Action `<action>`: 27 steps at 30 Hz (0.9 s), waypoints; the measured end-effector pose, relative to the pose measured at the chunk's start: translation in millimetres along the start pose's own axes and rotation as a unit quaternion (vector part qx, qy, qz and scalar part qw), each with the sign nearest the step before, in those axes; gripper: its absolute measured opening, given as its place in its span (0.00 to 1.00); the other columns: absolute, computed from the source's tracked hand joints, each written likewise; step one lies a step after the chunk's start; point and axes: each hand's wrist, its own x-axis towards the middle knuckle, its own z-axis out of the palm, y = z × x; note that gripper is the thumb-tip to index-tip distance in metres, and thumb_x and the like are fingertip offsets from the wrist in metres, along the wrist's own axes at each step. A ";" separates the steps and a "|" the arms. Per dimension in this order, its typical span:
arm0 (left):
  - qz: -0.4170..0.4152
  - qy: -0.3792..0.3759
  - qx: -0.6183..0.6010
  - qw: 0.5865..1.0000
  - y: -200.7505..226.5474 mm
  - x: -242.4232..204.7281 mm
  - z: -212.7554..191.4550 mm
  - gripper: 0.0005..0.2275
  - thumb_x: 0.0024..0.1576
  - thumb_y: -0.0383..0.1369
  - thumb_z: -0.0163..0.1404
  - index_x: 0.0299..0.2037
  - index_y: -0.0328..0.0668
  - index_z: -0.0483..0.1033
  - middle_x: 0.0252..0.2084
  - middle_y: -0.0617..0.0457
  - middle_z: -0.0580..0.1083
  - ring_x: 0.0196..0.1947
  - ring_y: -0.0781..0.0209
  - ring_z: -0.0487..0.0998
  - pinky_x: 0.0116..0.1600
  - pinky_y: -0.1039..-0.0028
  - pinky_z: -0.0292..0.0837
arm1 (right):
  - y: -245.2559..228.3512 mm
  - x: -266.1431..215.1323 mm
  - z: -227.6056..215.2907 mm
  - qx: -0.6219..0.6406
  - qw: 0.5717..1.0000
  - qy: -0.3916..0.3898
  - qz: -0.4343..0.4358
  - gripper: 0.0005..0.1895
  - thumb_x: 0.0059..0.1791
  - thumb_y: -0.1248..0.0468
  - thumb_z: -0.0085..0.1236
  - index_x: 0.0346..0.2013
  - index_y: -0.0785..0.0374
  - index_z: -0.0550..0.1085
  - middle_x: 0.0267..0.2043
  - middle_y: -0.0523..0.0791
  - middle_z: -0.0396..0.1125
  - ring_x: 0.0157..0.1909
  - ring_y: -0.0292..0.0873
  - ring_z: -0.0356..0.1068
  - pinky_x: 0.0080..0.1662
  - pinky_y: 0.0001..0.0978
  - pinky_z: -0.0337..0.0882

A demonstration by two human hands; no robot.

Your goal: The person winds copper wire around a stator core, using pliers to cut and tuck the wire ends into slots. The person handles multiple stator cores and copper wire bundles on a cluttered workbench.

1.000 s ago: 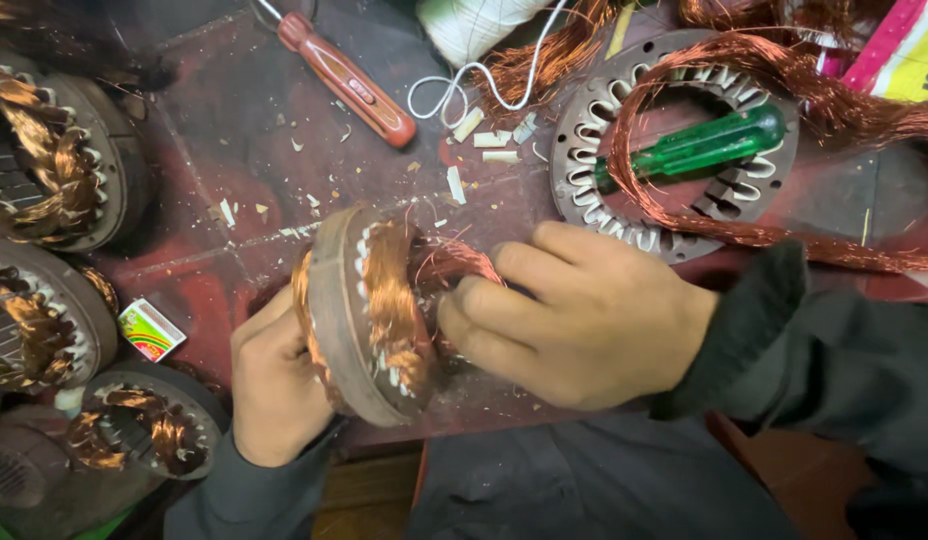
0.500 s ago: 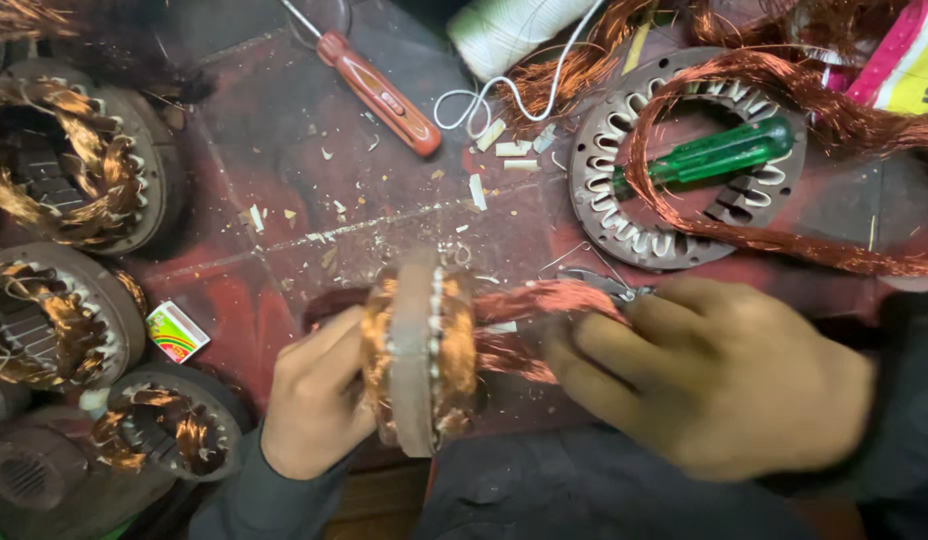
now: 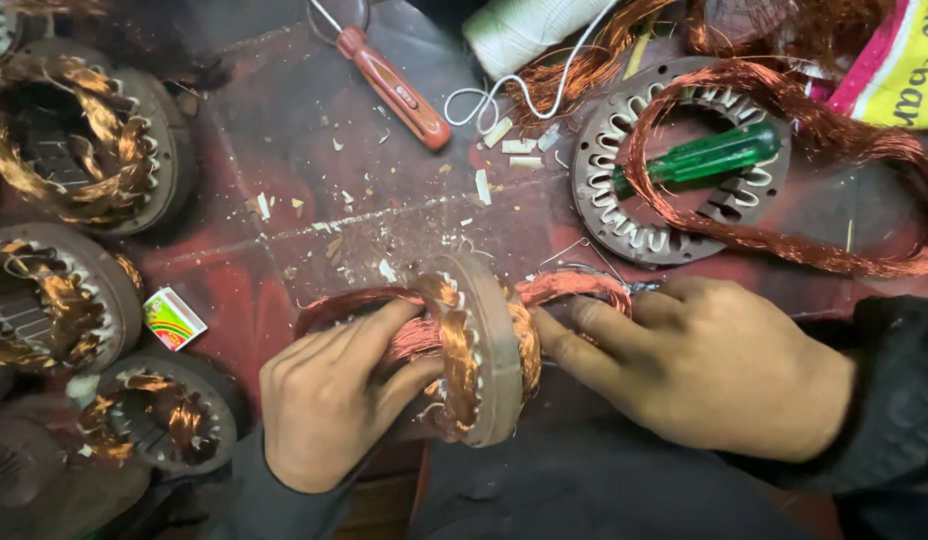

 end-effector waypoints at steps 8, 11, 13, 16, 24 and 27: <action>-0.018 0.046 0.030 0.998 -6.7 -21.9 10.4 0.20 0.47 0.32 0.63 0.51 0.39 0.77 0.34 0.47 0.79 0.31 0.50 0.80 0.37 0.64 0.72 | -22.1 13.1 -7.7 0.030 0.990 0.139 -0.001 0.30 0.49 0.54 0.54 0.61 0.68 0.70 0.63 0.55 0.66 0.22 0.36 0.60 0.26 0.31 0.63; -0.029 0.008 0.057 0.998 -23.0 -32.6 12.8 0.15 0.44 0.31 0.61 0.40 0.36 0.75 0.30 0.44 0.76 0.32 0.45 0.79 0.37 0.60 0.72 | -36.6 26.3 1.3 0.011 0.990 0.138 0.010 0.29 0.50 0.54 0.53 0.60 0.70 0.70 0.64 0.55 0.66 0.25 0.36 0.67 0.25 0.27 0.64; -0.015 0.005 0.019 1.000 -36.1 -35.5 13.5 0.10 0.44 0.30 0.61 0.35 0.40 0.78 0.30 0.46 0.78 0.31 0.46 0.80 0.37 0.60 0.73 | -41.7 34.7 6.3 -0.039 0.994 0.107 0.005 0.30 0.45 0.57 0.52 0.59 0.70 0.70 0.63 0.55 0.66 0.22 0.35 0.65 0.23 0.27 0.64; 0.018 0.040 -0.049 0.998 -45.3 -36.4 17.6 0.11 0.44 0.30 0.61 0.38 0.37 0.82 0.35 0.47 0.80 0.33 0.48 0.82 0.38 0.62 0.75 | -43.4 45.2 9.5 -0.064 0.988 0.140 -0.006 0.31 0.43 0.59 0.50 0.59 0.70 0.71 0.64 0.54 0.66 0.27 0.38 0.67 0.28 0.27 0.67; 0.120 0.099 -0.172 0.973 -47.1 -25.5 24.4 0.16 0.51 0.30 0.62 0.49 0.35 0.80 0.51 0.47 0.80 0.52 0.44 0.85 0.58 0.60 0.81 | -33.2 46.6 8.6 -0.071 0.961 0.250 -0.095 0.26 0.46 0.62 0.52 0.57 0.71 0.74 0.60 0.54 0.69 0.38 0.38 0.71 0.37 0.26 0.70; 0.133 0.075 -0.195 0.969 -53.1 -23.2 29.7 0.15 0.51 0.31 0.64 0.47 0.36 0.79 0.49 0.46 0.80 0.49 0.45 0.85 0.55 0.61 0.81 | -31.4 52.2 12.8 -0.033 0.969 0.233 -0.081 0.26 0.45 0.62 0.53 0.56 0.71 0.76 0.57 0.54 0.71 0.35 0.35 0.70 0.31 0.25 0.66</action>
